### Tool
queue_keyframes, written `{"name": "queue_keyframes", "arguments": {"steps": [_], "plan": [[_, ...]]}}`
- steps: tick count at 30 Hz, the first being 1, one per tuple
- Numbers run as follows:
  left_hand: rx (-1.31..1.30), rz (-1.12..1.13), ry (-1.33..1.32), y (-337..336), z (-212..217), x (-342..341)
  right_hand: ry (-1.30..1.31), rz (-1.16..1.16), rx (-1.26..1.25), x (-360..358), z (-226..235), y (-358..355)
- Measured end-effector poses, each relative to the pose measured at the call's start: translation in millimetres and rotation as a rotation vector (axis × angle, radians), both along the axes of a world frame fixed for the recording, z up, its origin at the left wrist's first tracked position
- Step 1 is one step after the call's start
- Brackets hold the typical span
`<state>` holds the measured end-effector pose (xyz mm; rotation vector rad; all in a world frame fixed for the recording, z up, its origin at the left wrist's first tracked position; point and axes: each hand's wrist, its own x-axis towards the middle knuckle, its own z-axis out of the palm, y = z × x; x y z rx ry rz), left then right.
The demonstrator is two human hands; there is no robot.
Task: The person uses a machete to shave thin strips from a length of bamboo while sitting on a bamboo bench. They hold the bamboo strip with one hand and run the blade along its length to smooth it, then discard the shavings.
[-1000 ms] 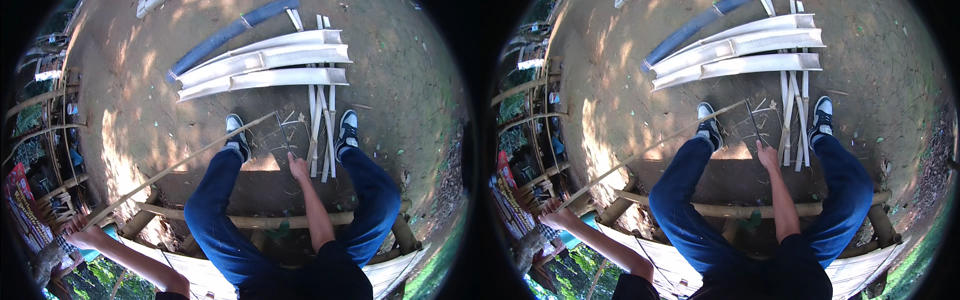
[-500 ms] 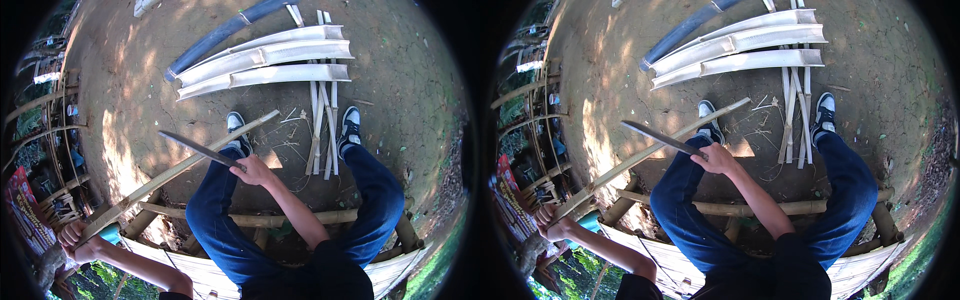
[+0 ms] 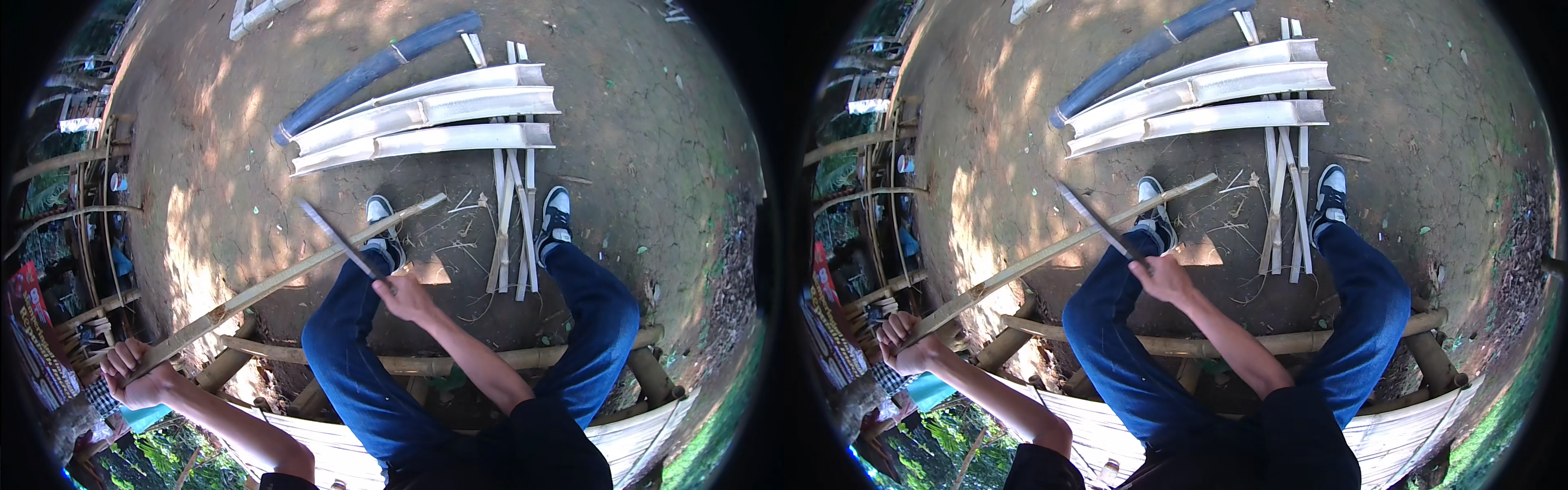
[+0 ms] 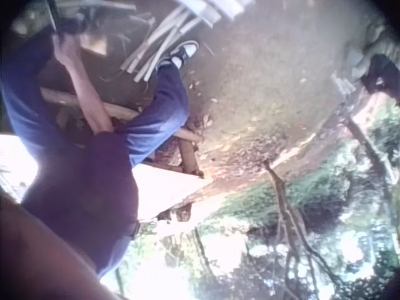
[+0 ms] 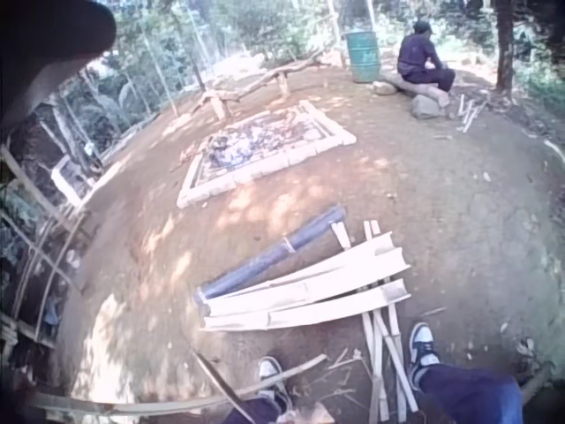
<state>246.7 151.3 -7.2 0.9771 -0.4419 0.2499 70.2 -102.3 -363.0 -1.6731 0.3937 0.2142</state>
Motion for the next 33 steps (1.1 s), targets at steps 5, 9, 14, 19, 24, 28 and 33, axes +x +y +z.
{"name": "queue_keyframes", "arguments": {"steps": [5,9,14,19,24,28,33], "plan": [[0.023,0.038,0.011,-19.4,9.0,-3.2,-0.345,0.102,-0.048,36.5,49.8,25.1],[0.041,0.029,0.010,-11.4,7.9,12.6,-0.431,0.039,-0.130,33.5,-6.4,18.8],[0.071,0.318,0.100,16.8,-0.7,62.3,-0.121,0.028,-0.216,-40.2,-99.8,6.3],[0.046,-0.040,0.034,-13.4,10.5,52.0,0.576,-0.164,-0.205,-100.3,-156.4,-22.2],[0.070,-0.089,-0.024,-8.1,11.3,47.9,0.604,-0.337,-0.173,-117.8,-148.4,-53.1],[0.043,-0.031,-0.021,-25.2,14.7,24.5,0.476,-0.628,0.202,-113.4,-130.3,-49.2],[0.014,0.007,-0.063,-34.9,3.9,-15.2,0.263,-0.769,0.539,-65.5,-77.0,-34.2]]}}
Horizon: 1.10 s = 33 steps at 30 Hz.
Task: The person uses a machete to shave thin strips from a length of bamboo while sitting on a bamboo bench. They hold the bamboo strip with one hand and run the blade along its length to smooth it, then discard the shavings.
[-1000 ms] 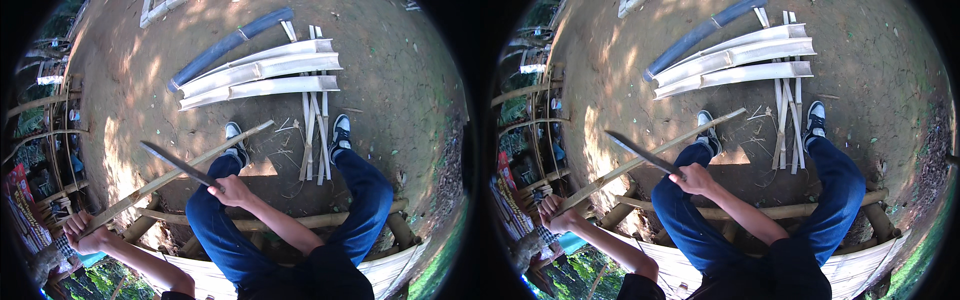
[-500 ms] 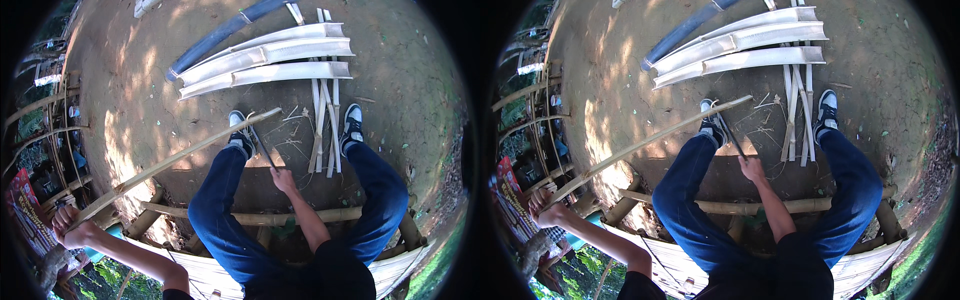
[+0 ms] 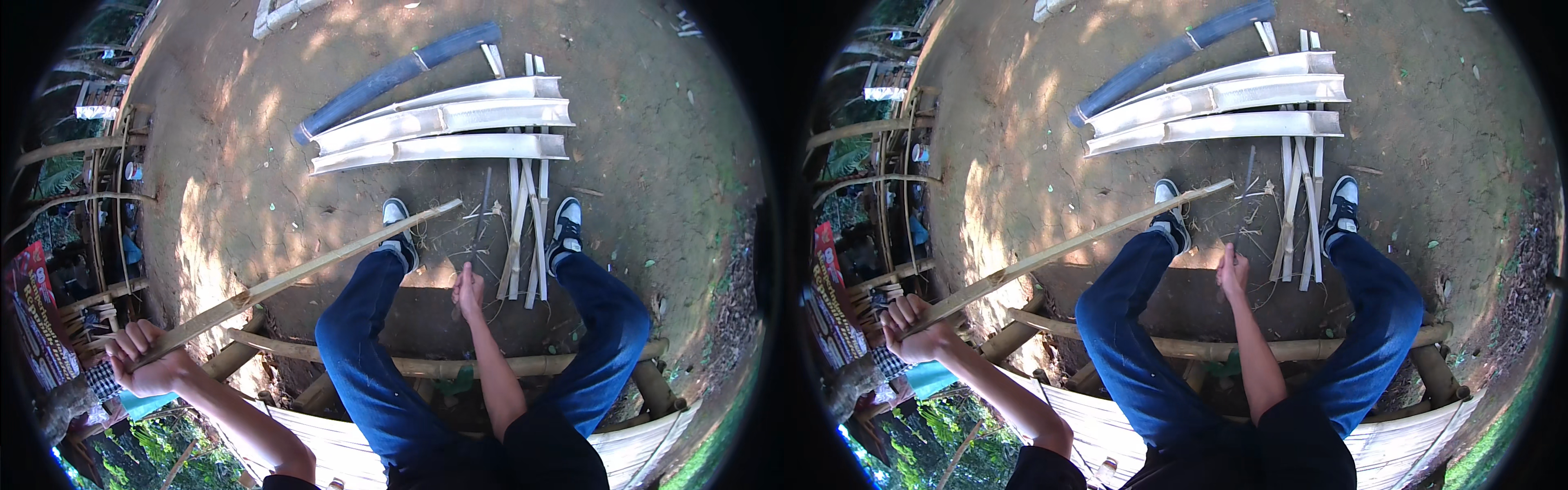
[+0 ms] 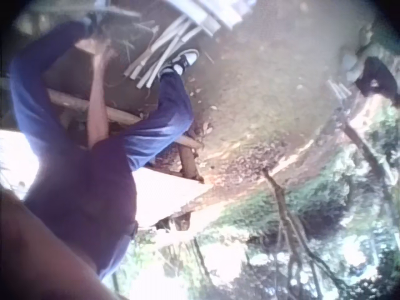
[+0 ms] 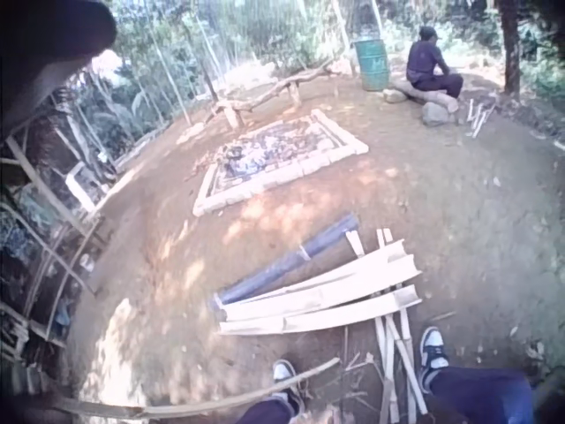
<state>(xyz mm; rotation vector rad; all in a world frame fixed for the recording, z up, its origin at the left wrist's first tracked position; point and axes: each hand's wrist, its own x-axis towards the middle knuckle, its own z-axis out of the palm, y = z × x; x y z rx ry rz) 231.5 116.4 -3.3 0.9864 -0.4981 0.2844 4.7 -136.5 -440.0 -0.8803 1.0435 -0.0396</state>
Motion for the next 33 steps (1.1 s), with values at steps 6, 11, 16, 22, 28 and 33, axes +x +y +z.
{"name": "queue_keyframes", "arguments": {"steps": [6,11,16,22,28,33], "plan": [[-0.018,0.273,0.048,-17.6,3.9,-50.6,-0.363,0.311,-0.078,54.6,109.8,47.8],[-0.034,0.426,0.088,-32.0,9.0,-69.0,-0.674,0.694,-0.530,52.6,177.9,71.4],[-0.060,0.535,0.133,-28.1,10.8,-67.2,-0.520,0.755,-0.632,42.8,167.6,72.0],[-0.094,0.506,0.186,-5.3,1.0,-67.2,-0.351,0.805,-0.724,35.7,129.2,65.6],[-0.096,0.488,0.172,-3.3,-4.0,-88.7,0.200,0.758,-0.494,31.9,81.8,18.2],[-0.063,0.252,0.022,-7.6,-3.7,-106.9,0.307,0.857,-0.445,27.6,81.2,-23.7]]}}
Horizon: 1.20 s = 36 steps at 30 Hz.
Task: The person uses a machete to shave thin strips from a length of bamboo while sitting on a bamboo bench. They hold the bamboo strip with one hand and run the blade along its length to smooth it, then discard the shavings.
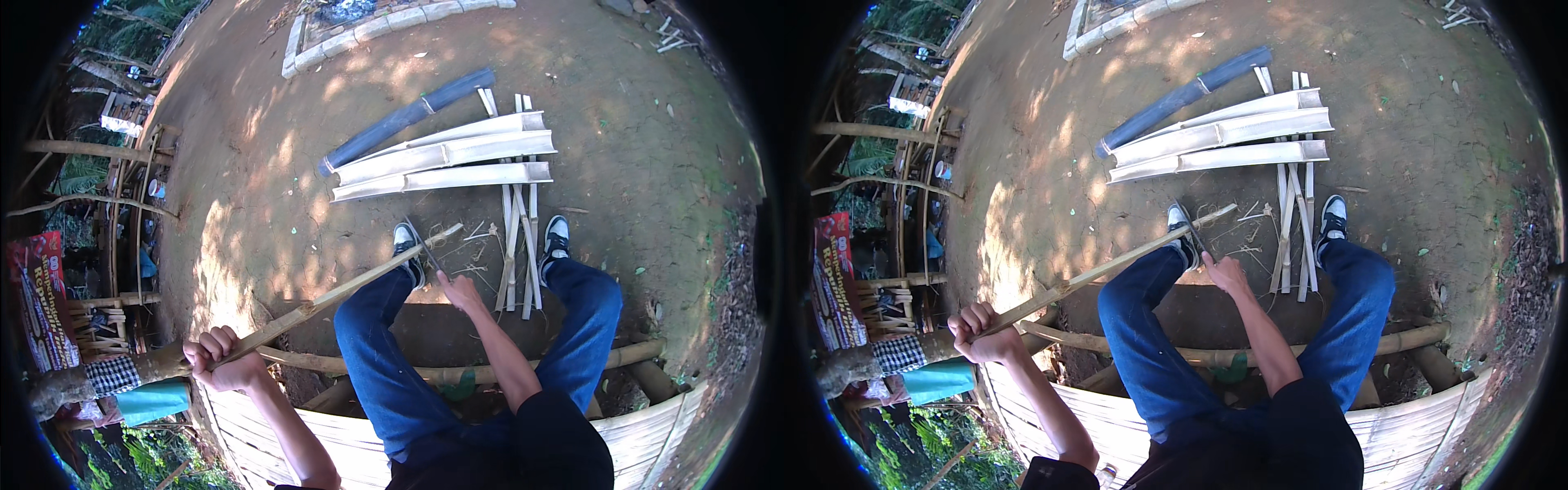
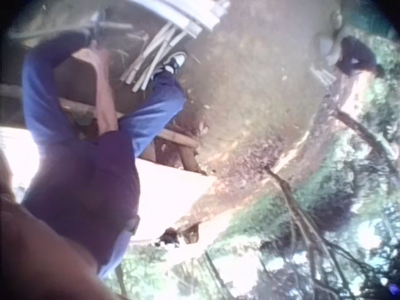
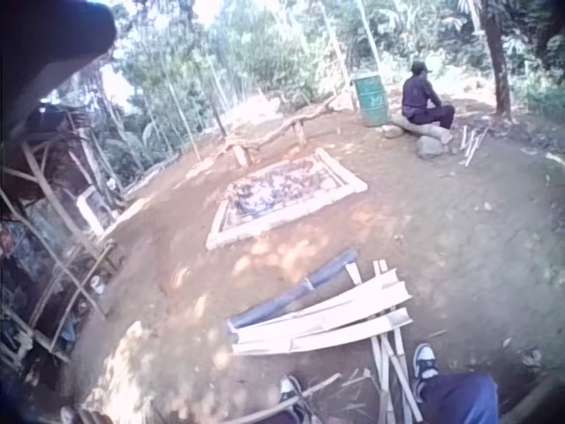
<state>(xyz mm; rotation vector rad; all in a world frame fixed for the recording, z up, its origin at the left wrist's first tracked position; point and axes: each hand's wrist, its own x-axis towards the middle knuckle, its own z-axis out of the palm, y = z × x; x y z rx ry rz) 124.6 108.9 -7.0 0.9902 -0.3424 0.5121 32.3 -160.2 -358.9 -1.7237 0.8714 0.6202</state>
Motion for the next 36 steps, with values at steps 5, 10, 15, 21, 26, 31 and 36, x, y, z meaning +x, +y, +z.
{"name": "queue_keyframes", "arguments": {"steps": [5,10,15,21,26,31,36], "plan": [[-0.032,0.144,0.055,-13.8,9.2,23.4,-0.403,0.163,0.151,23.4,82.7,38.0],[0.019,0.168,0.061,-20.2,13.3,57.2,-0.914,0.415,0.195,42.4,138.4,69.2],[0.131,0.179,0.090,6.2,18.1,71.3,-0.781,0.308,0.109,39.2,38.1,56.9],[0.155,-0.301,0.015,-17.1,33.3,84.1,0.115,-0.236,-0.423,-4.9,-187.6,-49.2],[0.135,-0.125,-0.027,-8.3,37.6,69.6,0.191,-0.088,-0.085,19.1,-129.3,-77.4],[0.134,-0.210,-0.024,-25.1,35.5,83.7,-0.329,-0.155,0.107,34.8,-91.0,-14.2],[0.022,-0.453,-0.131,-27.1,31.1,84.7,-0.814,0.109,0.311,59.3,12.2,18.3]]}}
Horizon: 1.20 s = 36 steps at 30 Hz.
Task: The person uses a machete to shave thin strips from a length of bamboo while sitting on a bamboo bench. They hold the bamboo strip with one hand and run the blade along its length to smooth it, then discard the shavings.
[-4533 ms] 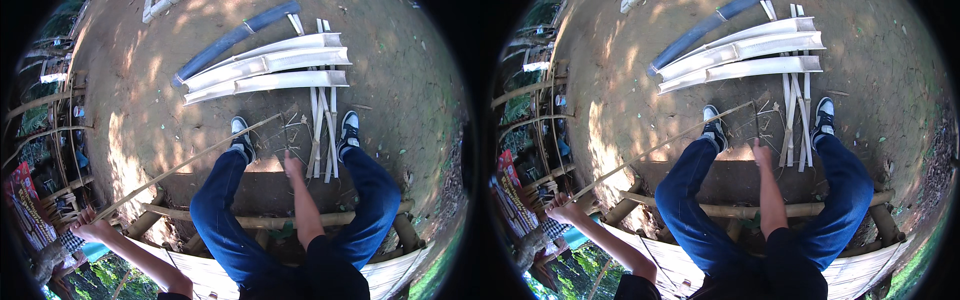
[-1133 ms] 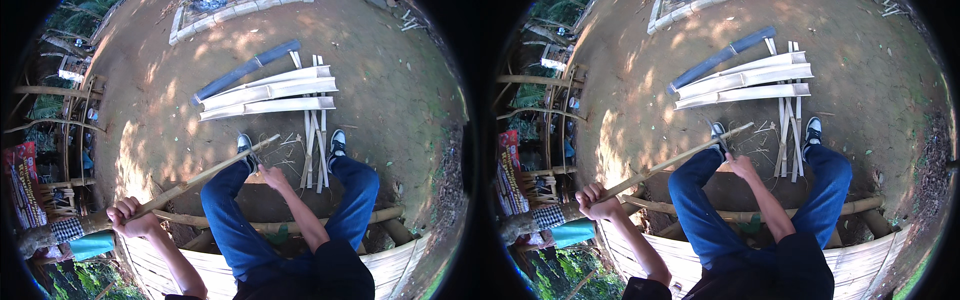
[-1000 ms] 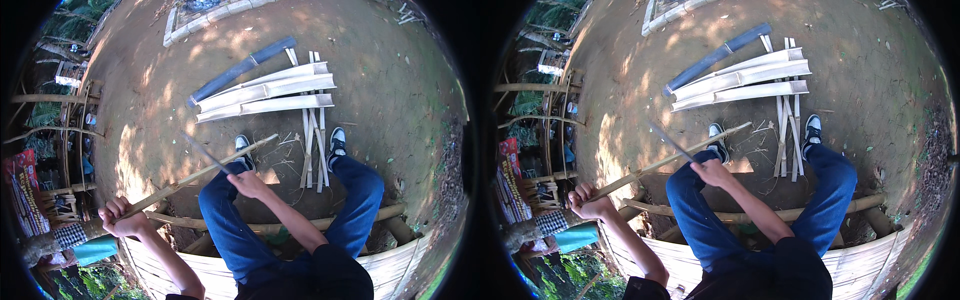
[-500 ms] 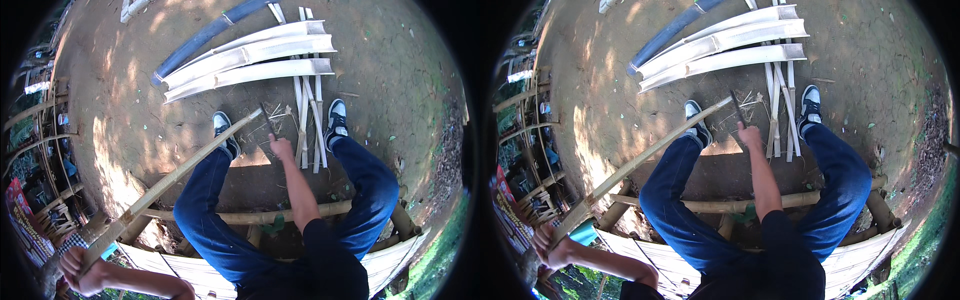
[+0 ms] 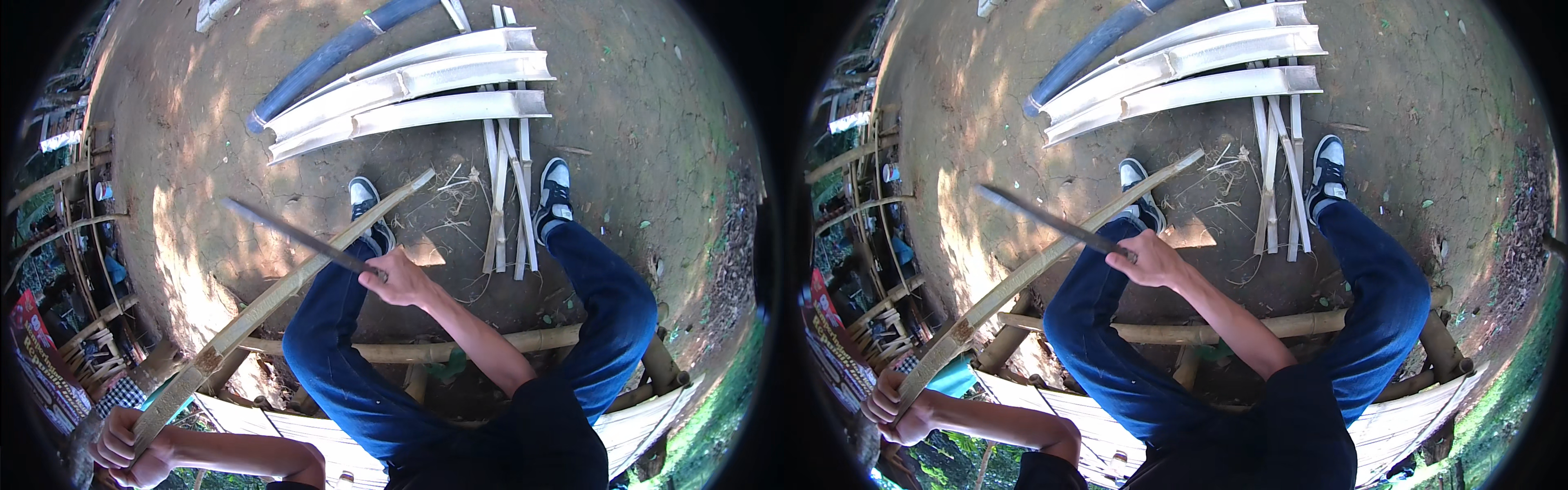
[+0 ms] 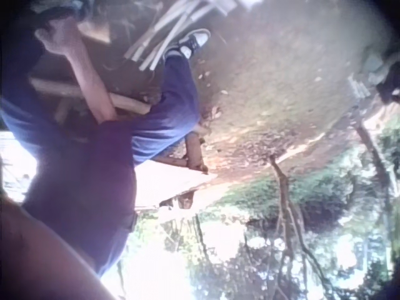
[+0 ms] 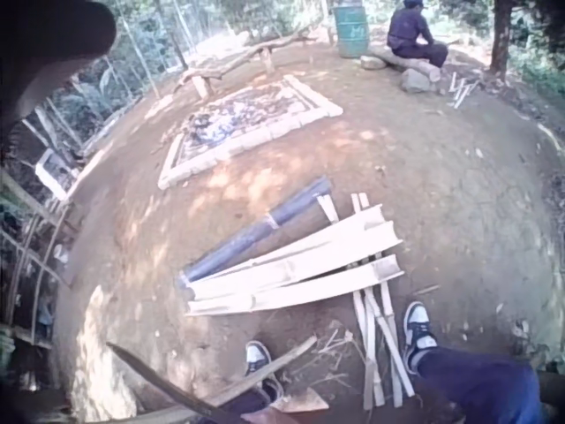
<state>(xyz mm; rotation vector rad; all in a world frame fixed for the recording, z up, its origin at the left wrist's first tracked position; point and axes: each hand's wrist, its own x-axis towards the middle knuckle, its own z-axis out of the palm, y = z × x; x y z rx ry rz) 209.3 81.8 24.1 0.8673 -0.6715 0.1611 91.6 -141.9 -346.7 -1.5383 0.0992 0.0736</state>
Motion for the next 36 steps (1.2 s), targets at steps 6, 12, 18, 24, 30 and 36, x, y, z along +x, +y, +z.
{"name": "queue_keyframes", "arguments": {"steps": [6,12,18,24,30,36], "plan": [[-0.052,-0.312,-0.066,-32.8,-4.3,-8.8,-0.271,0.196,-0.216,0.9,93.7,-10.1],[-0.031,-0.219,-0.030,-27.9,-6.7,-11.2,-0.320,0.206,-0.208,-13.8,138.9,8.5],[0.064,-0.173,0.005,11.5,-13.6,-23.5,0.360,-0.033,0.015,-38.1,34.3,35.3],[0.047,-0.006,0.145,37.2,-22.7,-61.4,0.737,-0.011,-0.242,-49.2,50.9,0.0],[0.008,0.074,0.079,23.6,-24.0,-99.5,0.116,0.064,-0.180,-65.7,135.1,53.8],[0.095,-0.028,0.125,23.4,-14.7,-121.3,-0.134,0.156,-0.169,-74.6,145.7,65.3]]}}
